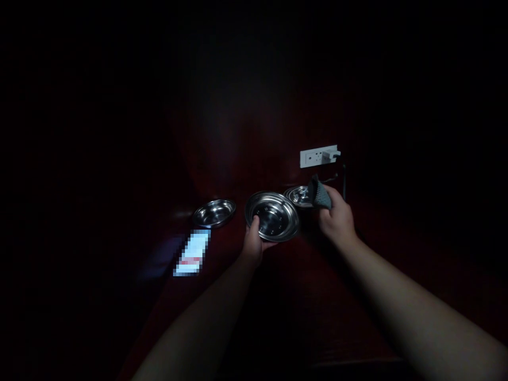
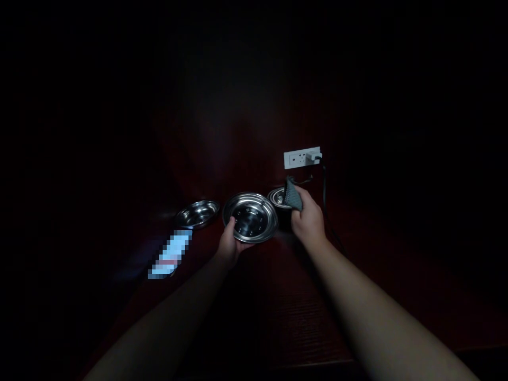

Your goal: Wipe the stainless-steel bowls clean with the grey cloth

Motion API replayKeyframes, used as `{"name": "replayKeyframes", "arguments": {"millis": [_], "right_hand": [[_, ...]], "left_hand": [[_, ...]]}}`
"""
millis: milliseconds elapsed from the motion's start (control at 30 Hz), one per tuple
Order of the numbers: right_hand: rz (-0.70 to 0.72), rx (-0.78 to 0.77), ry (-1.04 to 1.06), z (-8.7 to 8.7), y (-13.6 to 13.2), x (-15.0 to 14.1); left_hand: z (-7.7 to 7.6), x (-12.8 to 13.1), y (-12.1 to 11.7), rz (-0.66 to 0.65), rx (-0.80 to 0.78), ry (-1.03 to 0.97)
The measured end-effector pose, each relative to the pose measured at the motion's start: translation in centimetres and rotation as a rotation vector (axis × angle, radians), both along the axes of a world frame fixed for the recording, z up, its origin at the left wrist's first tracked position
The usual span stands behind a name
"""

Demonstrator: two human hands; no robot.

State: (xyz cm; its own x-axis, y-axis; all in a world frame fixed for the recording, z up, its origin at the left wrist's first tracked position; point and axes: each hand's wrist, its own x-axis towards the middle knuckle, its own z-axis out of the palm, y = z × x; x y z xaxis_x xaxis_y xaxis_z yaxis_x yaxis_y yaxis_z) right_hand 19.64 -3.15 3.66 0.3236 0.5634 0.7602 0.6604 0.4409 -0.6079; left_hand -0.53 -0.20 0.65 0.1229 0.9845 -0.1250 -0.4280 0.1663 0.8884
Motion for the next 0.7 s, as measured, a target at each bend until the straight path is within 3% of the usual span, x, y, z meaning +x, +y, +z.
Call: {"name": "replayKeyframes", "arguments": {"millis": [100, 200, 267, 700], "right_hand": [[0.012, -0.154, -0.190, -0.8, 0.1, -0.5], [0.178, -0.443, -0.381, -1.9, 0.4, -1.5], [0.200, -0.532, -0.435, -2.4, 0.5, -2.0], [0.225, -0.595, -0.571, -2.1, -0.1, -2.9]], "left_hand": [[0.2, 0.0, 0.0, 0.002, -0.019, -0.036], [0.2, 0.1, 0.1, 0.023, -0.031, -0.061], [0.0, 0.1, 0.1, 0.031, -0.022, -0.060], [-0.3, 0.5, 0.2, 0.032, 0.002, -0.009]]}}
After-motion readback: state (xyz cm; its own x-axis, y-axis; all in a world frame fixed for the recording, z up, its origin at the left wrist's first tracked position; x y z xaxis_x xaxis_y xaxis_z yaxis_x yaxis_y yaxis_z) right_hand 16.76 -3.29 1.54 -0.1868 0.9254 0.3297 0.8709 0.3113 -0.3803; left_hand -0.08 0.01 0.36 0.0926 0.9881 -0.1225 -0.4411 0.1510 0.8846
